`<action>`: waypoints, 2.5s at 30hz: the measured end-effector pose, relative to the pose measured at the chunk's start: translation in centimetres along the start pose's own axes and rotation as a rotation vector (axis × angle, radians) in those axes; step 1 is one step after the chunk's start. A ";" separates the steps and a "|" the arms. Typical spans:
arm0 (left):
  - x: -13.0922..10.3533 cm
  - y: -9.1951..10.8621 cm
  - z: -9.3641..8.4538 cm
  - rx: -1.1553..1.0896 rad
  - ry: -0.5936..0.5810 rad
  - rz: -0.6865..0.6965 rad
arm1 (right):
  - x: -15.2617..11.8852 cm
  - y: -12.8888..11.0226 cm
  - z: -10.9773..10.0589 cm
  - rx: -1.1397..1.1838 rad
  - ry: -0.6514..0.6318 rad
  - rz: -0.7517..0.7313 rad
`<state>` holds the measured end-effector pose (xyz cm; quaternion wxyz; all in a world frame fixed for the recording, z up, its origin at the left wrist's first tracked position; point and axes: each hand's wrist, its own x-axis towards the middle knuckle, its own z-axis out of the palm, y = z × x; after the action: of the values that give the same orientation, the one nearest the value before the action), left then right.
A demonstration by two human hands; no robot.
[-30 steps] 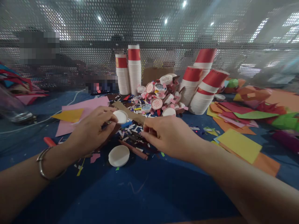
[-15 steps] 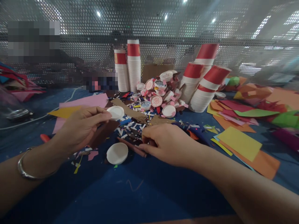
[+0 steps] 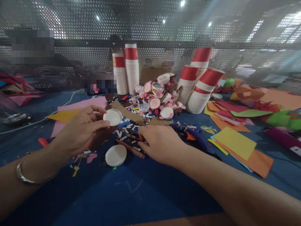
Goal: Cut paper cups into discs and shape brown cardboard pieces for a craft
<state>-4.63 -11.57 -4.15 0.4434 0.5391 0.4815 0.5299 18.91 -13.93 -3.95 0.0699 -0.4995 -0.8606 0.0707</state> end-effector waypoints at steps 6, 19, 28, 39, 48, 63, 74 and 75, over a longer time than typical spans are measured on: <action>-0.2 0.1 -0.2 0.240 0.056 0.203 | 0.4 -0.5 0.1 -0.037 -0.003 0.015; -1.4 1.4 1.2 -0.272 -0.048 -0.280 | 0.6 0.9 0.4 0.698 0.128 0.015; -2.4 1.4 1.4 -0.294 -0.323 -0.311 | 0.8 -0.4 0.9 1.219 0.053 0.030; -3.0 1.3 1.7 -0.246 -0.450 -0.289 | 0.8 -1.3 1.3 1.629 0.045 0.151; -2.6 0.4 0.8 0.024 -0.366 0.004 | 0.9 -0.9 2.0 1.364 0.199 0.063; -2.9 1.5 1.1 -0.119 -0.554 0.055 | 0.5 -0.6 1.7 1.321 0.326 -0.043; -0.8 -0.1 -0.6 0.186 -0.293 0.327 | -0.1 -0.4 0.7 1.016 0.197 -0.074; -0.8 -0.2 -0.5 0.186 -0.292 0.338 | 0.0 -0.4 0.7 1.003 0.185 -0.064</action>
<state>-5.16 -12.38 -4.42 0.3620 0.7215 0.3618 0.4663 18.44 -14.22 -4.52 0.3789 -0.3822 -0.7257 0.4285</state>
